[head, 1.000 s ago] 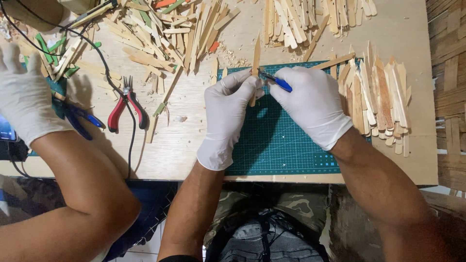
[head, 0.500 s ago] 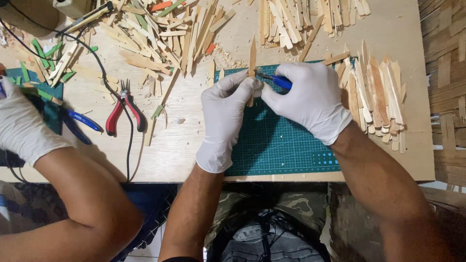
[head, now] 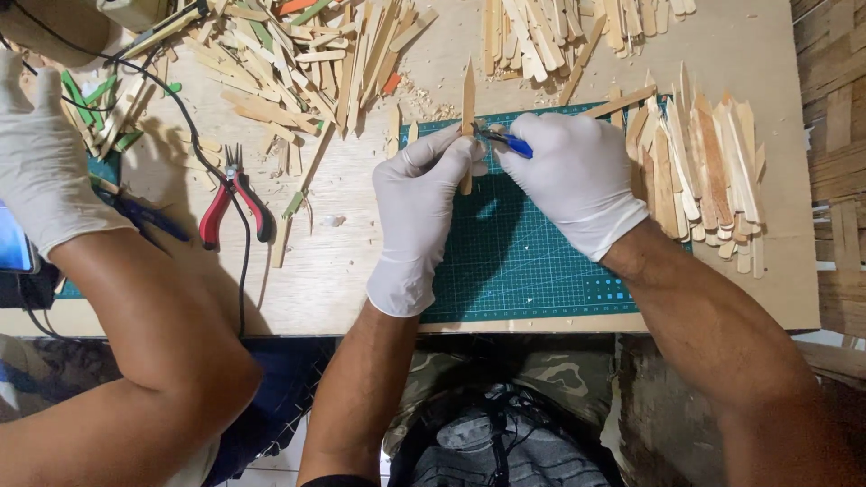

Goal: Trimming small wooden sticks using pliers on a cutting mat

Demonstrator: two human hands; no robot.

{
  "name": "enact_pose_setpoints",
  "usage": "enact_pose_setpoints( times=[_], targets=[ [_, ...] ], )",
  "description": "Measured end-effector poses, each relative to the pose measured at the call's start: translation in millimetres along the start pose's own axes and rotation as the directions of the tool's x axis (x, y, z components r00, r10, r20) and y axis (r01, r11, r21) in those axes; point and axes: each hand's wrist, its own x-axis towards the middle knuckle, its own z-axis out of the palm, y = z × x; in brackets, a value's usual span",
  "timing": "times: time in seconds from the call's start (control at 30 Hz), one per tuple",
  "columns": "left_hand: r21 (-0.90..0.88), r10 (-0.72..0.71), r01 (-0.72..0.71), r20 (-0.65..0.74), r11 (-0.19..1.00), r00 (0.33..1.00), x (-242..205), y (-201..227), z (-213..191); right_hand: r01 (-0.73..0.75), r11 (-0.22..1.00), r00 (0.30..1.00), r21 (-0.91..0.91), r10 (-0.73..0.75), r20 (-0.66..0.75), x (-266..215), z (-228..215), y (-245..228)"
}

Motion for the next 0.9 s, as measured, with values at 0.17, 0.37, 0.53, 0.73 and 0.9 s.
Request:
enact_pose_setpoints(
  times=[0.17,0.37,0.53,0.73,0.9],
  targets=[
    [-0.019,-0.011,0.011,-0.001,1.0,1.0,-0.2,-1.6,-1.1,-0.008,0.996,0.999,0.094,0.004,0.037,1.0,-16.9,-13.0],
    [-0.016,-0.024,0.024,0.0,1.0,1.0,-1.2,2.1,-0.7,0.002,0.998,1.0,0.063,-0.003,0.016,-2.6,-3.1,-1.3],
    [-0.036,-0.03,0.03,-0.008,0.999,1.0,0.2,1.8,0.9,0.009,0.999,1.0,0.038,-0.009,0.009,-3.4,0.7,-2.0],
    [-0.023,-0.039,0.038,-0.049,0.999,0.998,7.9,-4.0,0.8,-0.079,0.996,0.996,-0.046,0.077,-0.044,-1.9,9.0,-3.3],
    [-0.009,-0.066,0.065,-0.071,0.998,0.995,13.1,-11.0,1.3,-0.088,0.996,0.996,-0.014,0.088,0.01,-1.0,2.8,-6.2]
  ],
)
